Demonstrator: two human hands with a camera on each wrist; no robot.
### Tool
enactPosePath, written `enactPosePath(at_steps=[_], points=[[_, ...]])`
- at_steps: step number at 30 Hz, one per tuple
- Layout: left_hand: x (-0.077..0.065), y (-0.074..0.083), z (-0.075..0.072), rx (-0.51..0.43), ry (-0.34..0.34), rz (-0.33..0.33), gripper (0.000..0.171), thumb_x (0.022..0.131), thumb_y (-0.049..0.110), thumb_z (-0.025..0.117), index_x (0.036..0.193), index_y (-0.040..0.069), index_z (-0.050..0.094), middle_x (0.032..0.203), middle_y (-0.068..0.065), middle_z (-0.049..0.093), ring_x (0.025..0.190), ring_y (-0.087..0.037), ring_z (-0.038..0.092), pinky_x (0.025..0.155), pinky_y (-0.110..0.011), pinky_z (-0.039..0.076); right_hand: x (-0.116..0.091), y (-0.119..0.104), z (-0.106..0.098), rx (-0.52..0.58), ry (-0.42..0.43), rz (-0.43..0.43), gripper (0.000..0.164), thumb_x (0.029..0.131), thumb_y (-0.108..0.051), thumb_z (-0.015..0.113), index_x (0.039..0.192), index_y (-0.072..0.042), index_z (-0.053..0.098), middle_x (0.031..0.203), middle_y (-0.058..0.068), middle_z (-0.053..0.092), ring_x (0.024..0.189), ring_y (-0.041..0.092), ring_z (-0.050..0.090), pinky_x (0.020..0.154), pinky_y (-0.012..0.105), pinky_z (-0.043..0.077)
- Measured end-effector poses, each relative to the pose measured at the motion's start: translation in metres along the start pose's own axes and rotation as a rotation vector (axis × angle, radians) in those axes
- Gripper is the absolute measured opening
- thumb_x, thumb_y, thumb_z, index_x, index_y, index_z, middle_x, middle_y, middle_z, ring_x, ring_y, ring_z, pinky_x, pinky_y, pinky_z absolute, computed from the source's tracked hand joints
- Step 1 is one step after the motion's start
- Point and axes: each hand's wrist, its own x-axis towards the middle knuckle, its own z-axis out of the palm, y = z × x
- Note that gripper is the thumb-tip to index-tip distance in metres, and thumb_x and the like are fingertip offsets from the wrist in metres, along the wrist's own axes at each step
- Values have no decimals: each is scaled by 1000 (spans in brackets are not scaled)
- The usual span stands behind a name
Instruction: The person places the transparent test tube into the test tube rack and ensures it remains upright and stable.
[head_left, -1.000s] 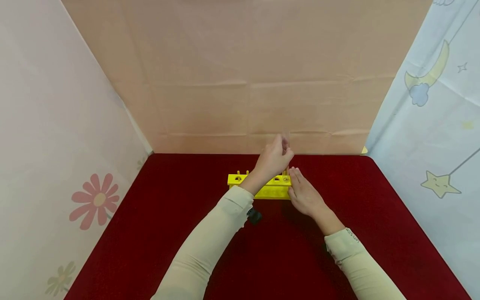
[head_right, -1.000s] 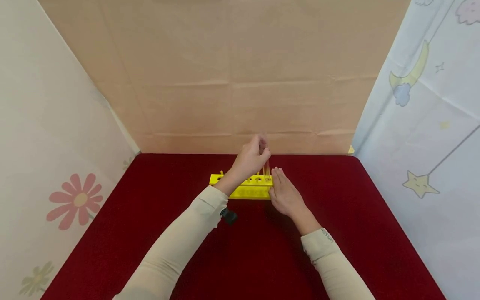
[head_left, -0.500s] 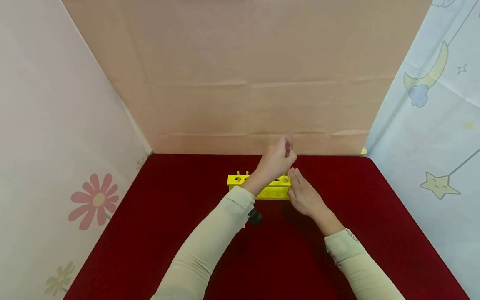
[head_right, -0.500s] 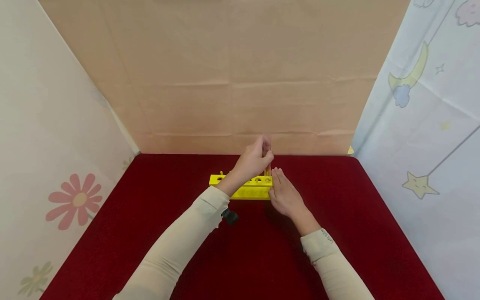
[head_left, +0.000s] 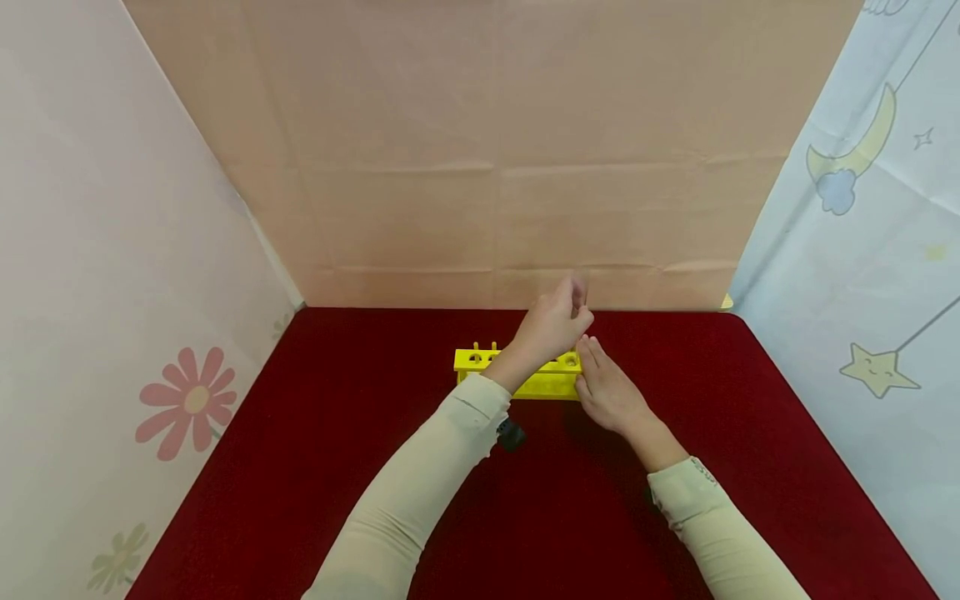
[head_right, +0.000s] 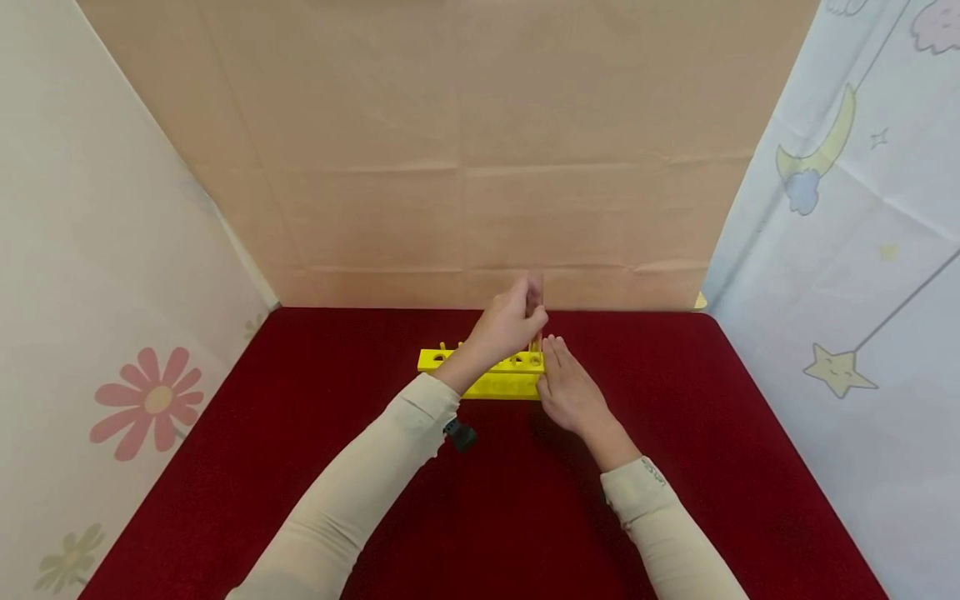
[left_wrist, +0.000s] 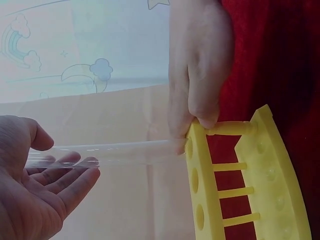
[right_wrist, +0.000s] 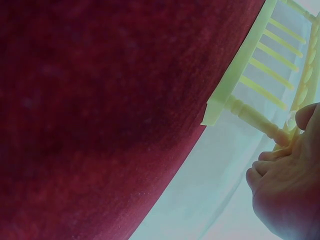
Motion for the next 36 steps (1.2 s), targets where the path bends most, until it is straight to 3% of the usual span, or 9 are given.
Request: enactPosePath(at_steps=[10, 22, 36], points=[[1, -6, 2, 12, -13, 0, 19, 101, 18, 61, 111, 16, 45, 79, -4, 55, 52, -15, 48, 49, -19, 45, 3, 1, -1, -5, -41, 19, 63, 105, -18, 38, 157, 9, 15, 165, 27, 15, 153, 40, 15, 122, 54, 20], [1, -6, 4, 45, -28, -1, 20, 101, 19, 62, 116, 13, 49, 89, -1, 58, 67, -14, 54, 60, -17, 48, 1, 2, -2, 5, -23, 7, 65, 105, -16, 39, 159, 6, 11, 165, 28, 14, 153, 41, 16, 121, 54, 22], [-1, -8, 10, 45, -50, -22, 21, 101, 19, 61, 117, 13, 49, 90, -1, 59, 70, -15, 55, 63, -18, 49, -1, 3, -3, 6, -11, 0, 65, 104, -12, 43, 158, 8, 13, 164, 30, 16, 152, 43, 18, 121, 55, 22]])
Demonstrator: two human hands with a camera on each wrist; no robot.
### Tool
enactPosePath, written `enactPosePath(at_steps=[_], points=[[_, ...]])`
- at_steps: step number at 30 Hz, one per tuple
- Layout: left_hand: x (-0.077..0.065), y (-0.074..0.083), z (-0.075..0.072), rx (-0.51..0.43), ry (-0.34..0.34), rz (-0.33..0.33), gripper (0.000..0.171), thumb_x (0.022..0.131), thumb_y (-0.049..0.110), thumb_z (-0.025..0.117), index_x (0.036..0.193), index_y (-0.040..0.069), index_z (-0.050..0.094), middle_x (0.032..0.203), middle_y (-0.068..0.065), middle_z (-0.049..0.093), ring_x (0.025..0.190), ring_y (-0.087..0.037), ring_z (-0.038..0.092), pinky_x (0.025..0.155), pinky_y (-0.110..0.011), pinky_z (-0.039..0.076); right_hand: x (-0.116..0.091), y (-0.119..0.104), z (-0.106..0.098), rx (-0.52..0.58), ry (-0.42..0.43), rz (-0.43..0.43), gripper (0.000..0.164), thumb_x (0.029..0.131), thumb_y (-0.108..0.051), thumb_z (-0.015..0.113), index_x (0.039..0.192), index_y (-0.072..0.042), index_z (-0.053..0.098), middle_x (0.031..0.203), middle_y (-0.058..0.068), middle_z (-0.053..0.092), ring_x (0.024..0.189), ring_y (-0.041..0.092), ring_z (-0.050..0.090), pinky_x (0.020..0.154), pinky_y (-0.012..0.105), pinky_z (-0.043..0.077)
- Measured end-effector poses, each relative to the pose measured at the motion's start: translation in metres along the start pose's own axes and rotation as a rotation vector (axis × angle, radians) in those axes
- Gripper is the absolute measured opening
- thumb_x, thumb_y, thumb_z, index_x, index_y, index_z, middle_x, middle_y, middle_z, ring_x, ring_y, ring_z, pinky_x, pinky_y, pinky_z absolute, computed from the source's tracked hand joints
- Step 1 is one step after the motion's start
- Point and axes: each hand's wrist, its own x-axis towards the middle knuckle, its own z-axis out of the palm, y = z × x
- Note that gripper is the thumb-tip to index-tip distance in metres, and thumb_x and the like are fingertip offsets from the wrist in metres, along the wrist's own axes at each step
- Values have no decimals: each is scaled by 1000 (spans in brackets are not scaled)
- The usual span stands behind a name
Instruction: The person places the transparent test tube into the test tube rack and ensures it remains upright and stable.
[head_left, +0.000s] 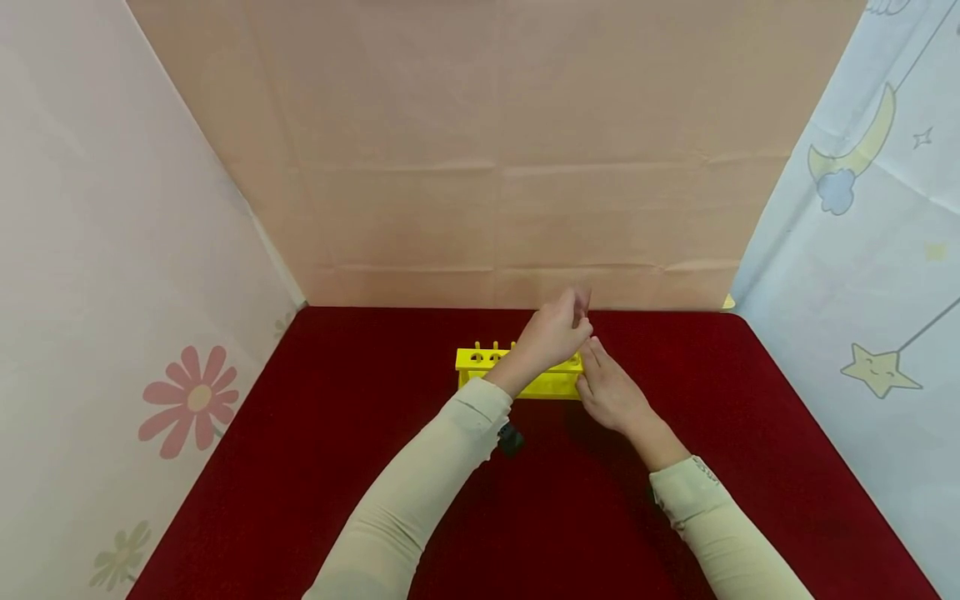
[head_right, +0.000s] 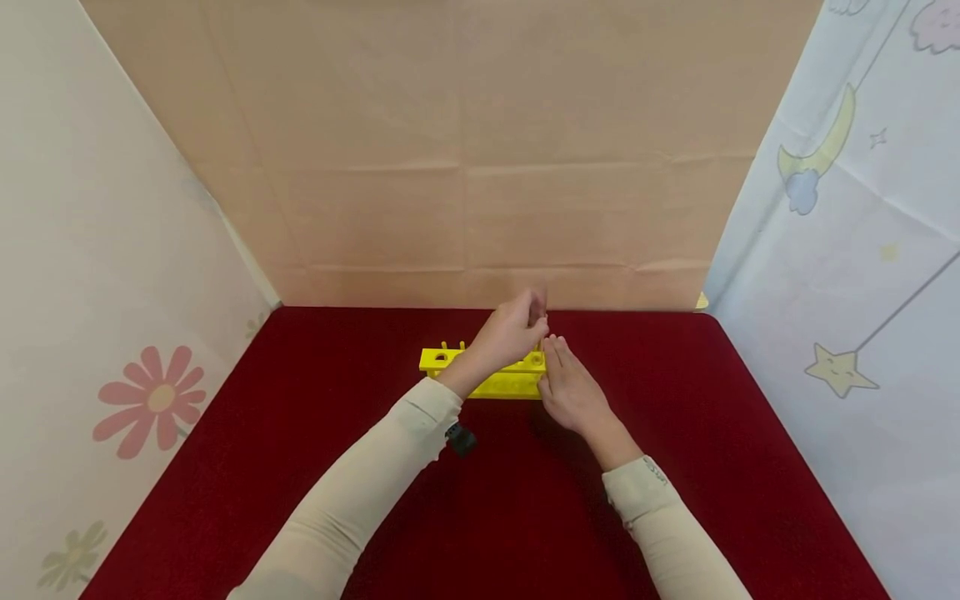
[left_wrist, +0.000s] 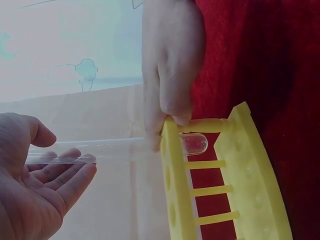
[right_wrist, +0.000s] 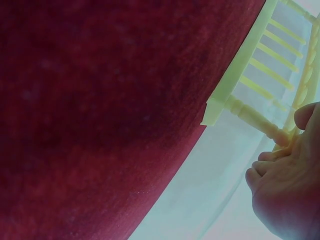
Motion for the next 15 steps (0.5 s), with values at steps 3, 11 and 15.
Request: enactPosePath(at_steps=[3, 11, 15], points=[[0, -2, 2, 6, 0, 15, 20, 101, 18, 60, 117, 12, 49, 89, -1, 59, 65, -14, 53, 59, -19, 48, 0, 0, 0, 0, 4, -5, 65, 103, -12, 43, 158, 9, 13, 164, 30, 15, 152, 43, 18, 120, 55, 22], [1, -5, 7, 5, -10, 10, 21, 101, 18, 59, 119, 11, 50, 94, -2, 61, 61, -13, 53, 55, -19, 48, 0, -1, 0, 2, 3, -9, 65, 103, -12, 43, 157, 11, 13, 164, 30, 13, 152, 43, 17, 121, 55, 22], [1, -7, 9, 8, -9, 3, 23, 101, 18, 60, 121, 11, 51, 101, -3, 63, 69, -14, 56, 60, -19, 50, -1, -1, 0, 5, 9, -11, 65, 103, -12, 42, 157, 11, 14, 164, 30, 14, 152, 43, 17, 121, 55, 21]])
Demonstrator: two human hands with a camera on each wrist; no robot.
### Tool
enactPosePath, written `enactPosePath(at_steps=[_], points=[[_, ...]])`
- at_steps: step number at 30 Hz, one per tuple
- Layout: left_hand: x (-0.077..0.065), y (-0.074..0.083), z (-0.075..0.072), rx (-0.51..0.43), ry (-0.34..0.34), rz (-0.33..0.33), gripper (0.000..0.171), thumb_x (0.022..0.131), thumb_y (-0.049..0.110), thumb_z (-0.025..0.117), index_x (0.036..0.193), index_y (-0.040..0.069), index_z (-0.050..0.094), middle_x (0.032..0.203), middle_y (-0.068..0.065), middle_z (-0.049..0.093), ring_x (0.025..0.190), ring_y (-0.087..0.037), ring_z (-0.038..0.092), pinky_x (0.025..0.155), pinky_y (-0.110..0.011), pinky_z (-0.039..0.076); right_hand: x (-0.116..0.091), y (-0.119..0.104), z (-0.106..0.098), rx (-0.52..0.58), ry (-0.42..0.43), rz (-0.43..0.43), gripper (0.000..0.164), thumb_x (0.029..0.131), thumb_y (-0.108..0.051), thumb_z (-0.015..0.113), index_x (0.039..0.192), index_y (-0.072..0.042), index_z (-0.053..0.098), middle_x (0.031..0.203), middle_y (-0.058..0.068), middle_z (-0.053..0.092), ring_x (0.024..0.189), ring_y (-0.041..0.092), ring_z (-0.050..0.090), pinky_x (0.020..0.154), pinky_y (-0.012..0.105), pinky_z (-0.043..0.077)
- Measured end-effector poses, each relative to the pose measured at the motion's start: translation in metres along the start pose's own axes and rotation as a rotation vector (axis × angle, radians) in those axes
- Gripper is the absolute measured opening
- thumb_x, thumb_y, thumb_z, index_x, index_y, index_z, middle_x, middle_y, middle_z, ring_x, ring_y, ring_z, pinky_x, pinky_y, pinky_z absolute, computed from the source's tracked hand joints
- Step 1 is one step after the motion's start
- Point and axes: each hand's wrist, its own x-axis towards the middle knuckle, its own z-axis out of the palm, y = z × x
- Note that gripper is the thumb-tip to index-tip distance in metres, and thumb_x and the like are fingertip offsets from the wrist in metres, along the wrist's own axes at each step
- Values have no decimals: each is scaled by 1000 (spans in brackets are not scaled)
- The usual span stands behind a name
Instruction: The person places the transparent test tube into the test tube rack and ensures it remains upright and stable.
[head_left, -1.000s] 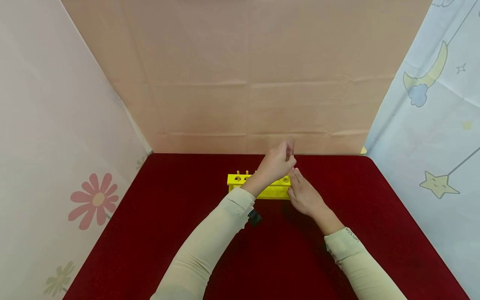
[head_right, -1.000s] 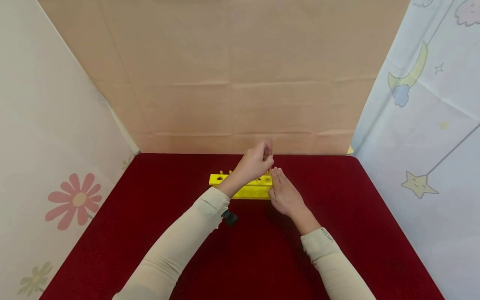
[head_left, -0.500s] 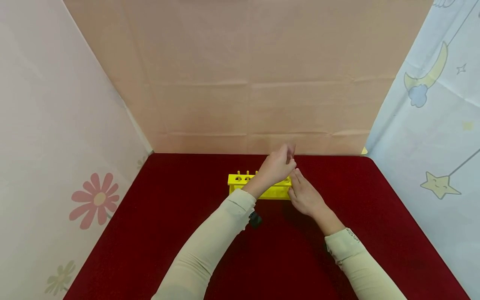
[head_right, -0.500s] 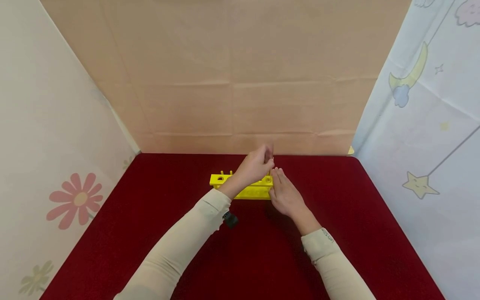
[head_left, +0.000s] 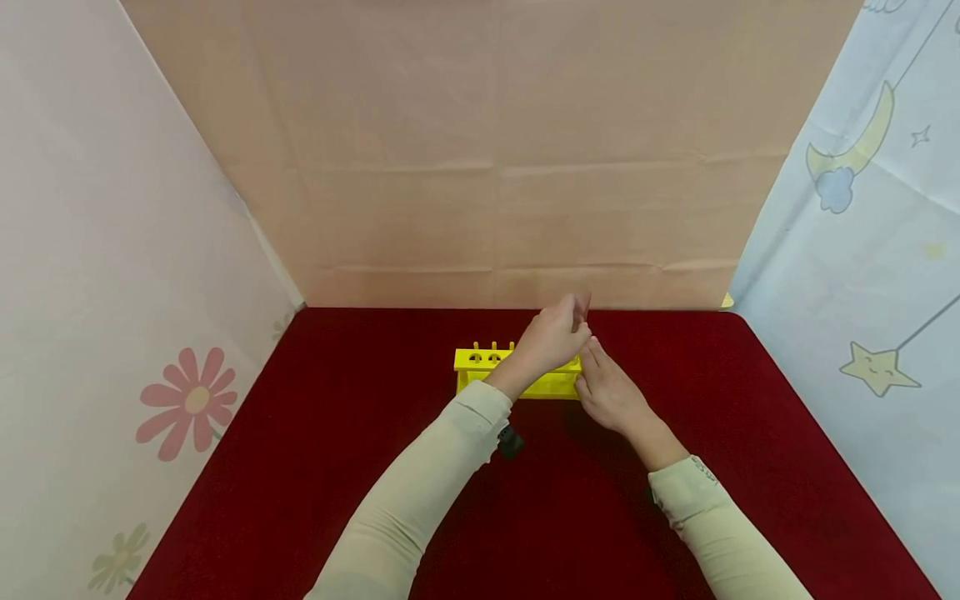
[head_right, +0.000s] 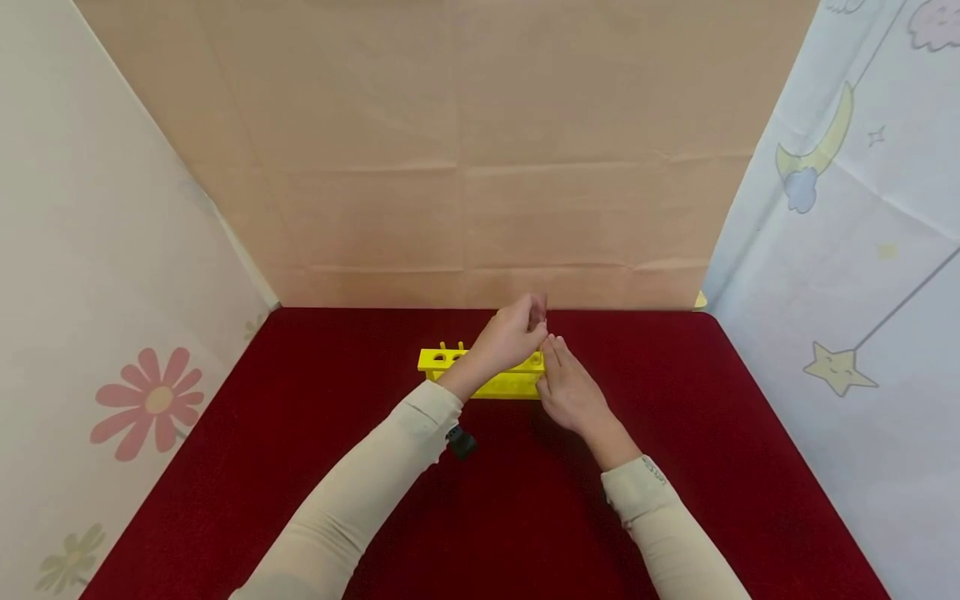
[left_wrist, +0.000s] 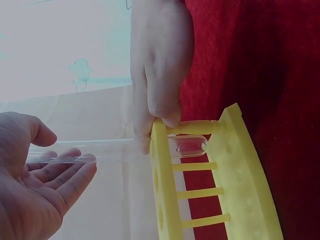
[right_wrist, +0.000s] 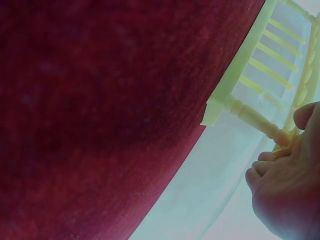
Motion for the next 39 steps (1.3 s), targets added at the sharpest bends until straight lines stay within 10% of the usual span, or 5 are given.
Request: enactPosePath(at_steps=[39], points=[[-2, -12, 14, 58, -22, -15, 24, 102, 23, 58, 121, 11, 51, 103, -1, 63, 72, -13, 56, 63, -19, 49, -1, -2, 0, -3, 36, -21, 61, 100, -9, 42, 155, 9, 22, 162, 27, 23, 150, 46, 22, 119, 56, 25]])
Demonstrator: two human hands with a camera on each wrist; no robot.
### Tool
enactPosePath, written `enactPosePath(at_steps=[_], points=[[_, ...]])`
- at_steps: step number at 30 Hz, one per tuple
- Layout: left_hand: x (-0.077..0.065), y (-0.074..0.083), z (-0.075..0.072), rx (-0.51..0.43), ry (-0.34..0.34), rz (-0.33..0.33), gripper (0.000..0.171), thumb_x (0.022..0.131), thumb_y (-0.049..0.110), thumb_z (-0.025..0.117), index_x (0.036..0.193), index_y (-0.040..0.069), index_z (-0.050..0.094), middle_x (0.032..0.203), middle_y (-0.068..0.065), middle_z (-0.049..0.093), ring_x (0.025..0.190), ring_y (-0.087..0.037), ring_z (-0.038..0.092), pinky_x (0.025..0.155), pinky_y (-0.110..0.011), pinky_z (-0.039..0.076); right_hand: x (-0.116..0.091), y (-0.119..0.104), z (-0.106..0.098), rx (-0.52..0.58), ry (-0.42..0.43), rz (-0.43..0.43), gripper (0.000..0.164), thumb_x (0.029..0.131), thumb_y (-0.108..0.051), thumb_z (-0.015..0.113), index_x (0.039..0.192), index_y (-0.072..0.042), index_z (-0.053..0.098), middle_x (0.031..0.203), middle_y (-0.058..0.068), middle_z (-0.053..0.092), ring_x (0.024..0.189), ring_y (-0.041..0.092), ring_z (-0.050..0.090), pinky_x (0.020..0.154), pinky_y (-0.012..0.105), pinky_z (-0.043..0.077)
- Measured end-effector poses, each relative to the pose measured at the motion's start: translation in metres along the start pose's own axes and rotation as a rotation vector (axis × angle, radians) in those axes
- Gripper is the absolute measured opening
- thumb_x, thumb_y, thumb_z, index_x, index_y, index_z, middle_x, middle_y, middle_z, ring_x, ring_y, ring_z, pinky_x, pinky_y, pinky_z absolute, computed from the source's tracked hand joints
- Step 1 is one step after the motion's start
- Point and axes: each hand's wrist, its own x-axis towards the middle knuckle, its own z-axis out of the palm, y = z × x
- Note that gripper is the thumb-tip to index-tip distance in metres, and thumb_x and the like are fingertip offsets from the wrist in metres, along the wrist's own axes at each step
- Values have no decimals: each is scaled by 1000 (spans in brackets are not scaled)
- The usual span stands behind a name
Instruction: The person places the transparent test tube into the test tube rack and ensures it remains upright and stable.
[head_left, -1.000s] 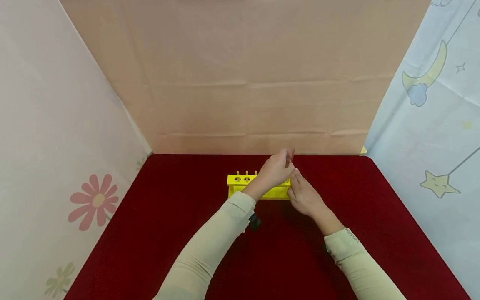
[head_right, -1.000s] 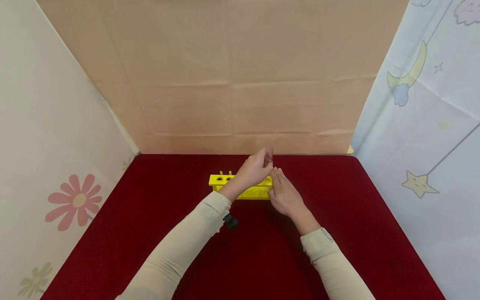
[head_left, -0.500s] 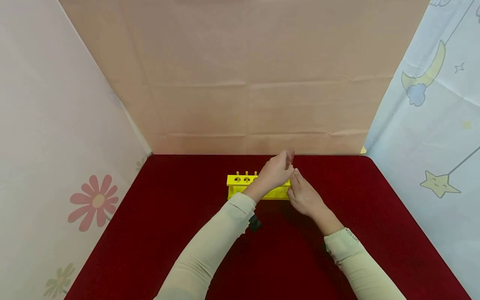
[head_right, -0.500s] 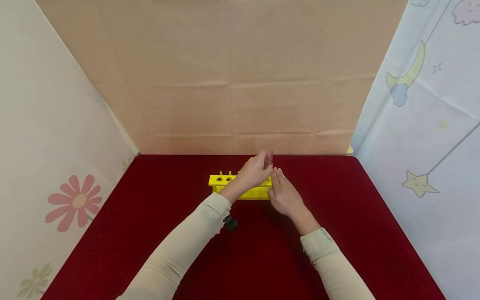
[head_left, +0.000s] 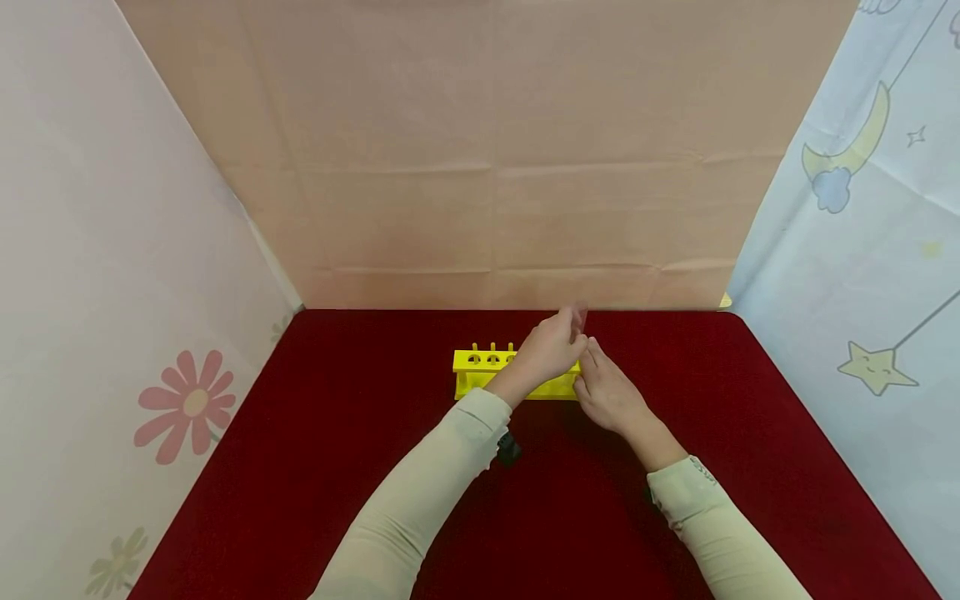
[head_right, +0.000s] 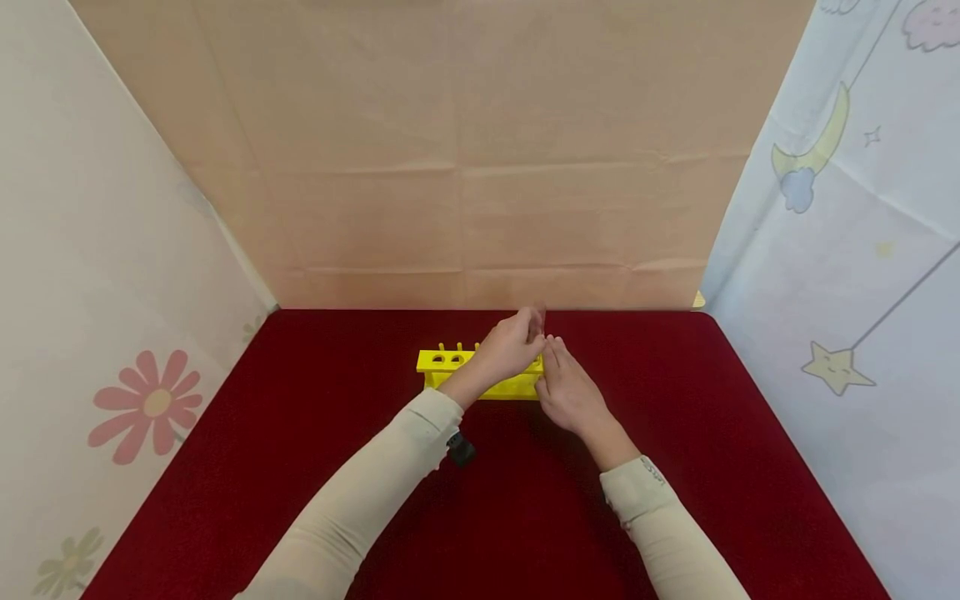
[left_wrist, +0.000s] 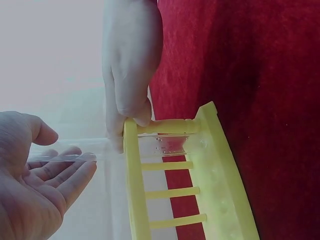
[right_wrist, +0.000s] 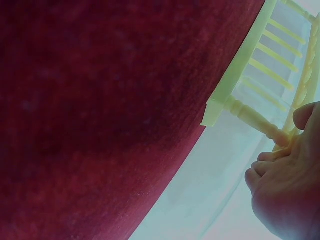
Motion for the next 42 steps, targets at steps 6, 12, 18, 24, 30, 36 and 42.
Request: enactPosePath(at_steps=[6, 12, 18, 24, 30, 36, 42], points=[[-1, 0, 1, 9, 0, 13, 24, 102, 22, 60, 121, 9, 52, 99, -1, 63, 69, -12, 55, 62, -18, 49, 0, 1, 0, -6, -21, 12, 60, 102, -11, 41, 154, 11, 22, 162, 30, 21, 151, 45, 20, 120, 55, 24], [-1, -1, 2, 16, 3, 16, 25, 102, 22, 60, 122, 9, 52, 102, -1, 63, 74, -12, 57, 66, -18, 50, 0, 2, 1, -14, -27, 14, 58, 102, -10, 41, 153, 13, 24, 162, 32, 20, 151, 45, 20, 120, 55, 23], [-2, -3, 4, 6, -5, 5, 25, 102, 22, 60, 122, 10, 52, 101, -1, 63, 66, -13, 54, 59, -19, 48, 1, 2, 2, -5, -29, 13, 59, 101, -9, 42, 153, 13, 24, 162, 32, 20, 151, 46, 20, 121, 55, 23], [-2, -4, 4, -10, -18, 1, 24, 102, 22, 59, 122, 10, 51, 100, -1, 62, 56, -12, 47, 51, -19, 43, 1, 2, 1, 6, -30, 18, 60, 101, -10, 42, 154, 11, 22, 163, 30, 19, 151, 45, 19, 120, 55, 23], [-1, -5, 4, -6, -27, -6, 27, 102, 22, 59, 124, 10, 51, 103, -2, 62, 53, -11, 46, 49, -18, 43, 2, 2, 0, 9, -39, 22, 61, 101, -10, 42, 156, 8, 21, 164, 29, 18, 151, 44, 18, 121, 55, 22], [-1, -5, 2, 26, -44, -8, 32, 102, 25, 59, 128, 9, 51, 100, 1, 60, 62, -11, 52, 53, -18, 46, 2, 2, -1, 10, -44, 24, 65, 101, -9, 42, 158, 6, 15, 164, 28, 17, 152, 44, 18, 121, 55, 23], [0, -7, 0, 46, -62, -2, 34, 102, 28, 58, 130, 9, 52, 115, -2, 65, 78, -12, 57, 65, -19, 48, 3, 4, -1, 1, -53, 34, 65, 102, -10, 41, 159, 6, 13, 164, 28, 17, 152, 44, 17, 121, 55, 23]])
